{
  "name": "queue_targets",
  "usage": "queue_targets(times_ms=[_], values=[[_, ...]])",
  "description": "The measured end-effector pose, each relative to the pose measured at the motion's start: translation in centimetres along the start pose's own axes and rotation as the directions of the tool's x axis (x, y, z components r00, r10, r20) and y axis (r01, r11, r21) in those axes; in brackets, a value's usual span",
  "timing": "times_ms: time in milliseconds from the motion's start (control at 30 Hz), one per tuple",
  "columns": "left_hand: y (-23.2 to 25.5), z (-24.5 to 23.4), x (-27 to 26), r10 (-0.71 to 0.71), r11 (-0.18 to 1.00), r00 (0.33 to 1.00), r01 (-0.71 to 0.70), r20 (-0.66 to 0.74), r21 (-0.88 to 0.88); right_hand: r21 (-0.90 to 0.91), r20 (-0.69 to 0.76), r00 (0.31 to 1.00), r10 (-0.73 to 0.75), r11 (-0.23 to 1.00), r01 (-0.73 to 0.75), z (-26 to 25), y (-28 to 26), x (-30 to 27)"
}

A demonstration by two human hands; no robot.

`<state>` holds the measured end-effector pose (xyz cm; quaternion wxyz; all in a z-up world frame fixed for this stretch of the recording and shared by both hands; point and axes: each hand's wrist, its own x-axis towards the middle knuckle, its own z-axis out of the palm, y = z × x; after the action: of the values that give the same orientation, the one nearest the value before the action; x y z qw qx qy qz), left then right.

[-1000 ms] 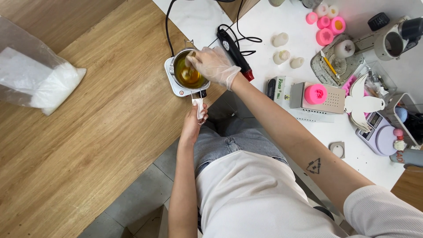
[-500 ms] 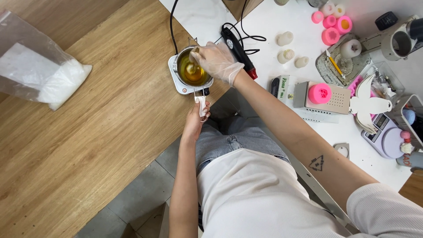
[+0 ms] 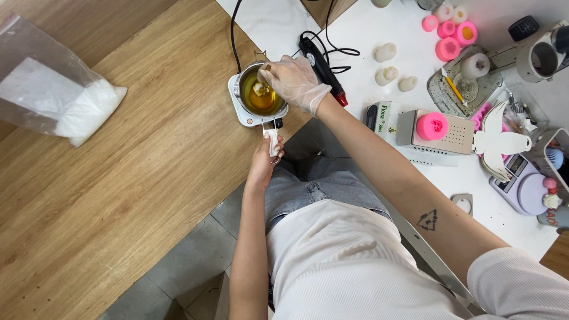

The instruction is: Melting and stirring wax in a pot on a heating plate using a heat gun.

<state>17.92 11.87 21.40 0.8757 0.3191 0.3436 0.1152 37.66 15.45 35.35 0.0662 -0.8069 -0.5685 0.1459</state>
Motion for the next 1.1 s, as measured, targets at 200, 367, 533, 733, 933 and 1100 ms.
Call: queue_targets(times_ms=[200,367,533,733,933,1100], values=[[0.3,0.2,-0.2,0.001,1.000,1.000,0.000,-0.003,0.012,0.024,-0.081,0.995,-0.053,0.998,0.055,-0.4,0.6,-1.5],[0.2,0.2,-0.2,0.012,1.000,1.000,-0.012,0.017,0.019,-0.028,-0.350,0.901,-0.258,0.964,0.265,2.0,3.6,-2.4],[0.4,0.4,-0.4,0.004,0.999,1.000,-0.004,0.006,0.039,-0.121,-0.372,0.879,-0.298,0.955,0.272,2.6,3.7,-3.4],[0.3,0.2,-0.2,-0.005,1.000,1.000,0.005,0.001,0.025,-0.077,-0.353,0.899,-0.259,0.966,0.248,2.8,3.5,-3.9],[0.5,0.4,-0.5,-0.005,1.000,1.000,0.005,-0.001,0.029,-0.078,-0.349,0.869,-0.351,0.935,0.347,3.6,3.8,-3.7],[0.3,0.3,-0.4,0.000,1.000,1.000,0.000,0.005,0.015,-0.111,-0.301,0.892,-0.337,0.942,0.318,3.9,3.8,-3.6]])
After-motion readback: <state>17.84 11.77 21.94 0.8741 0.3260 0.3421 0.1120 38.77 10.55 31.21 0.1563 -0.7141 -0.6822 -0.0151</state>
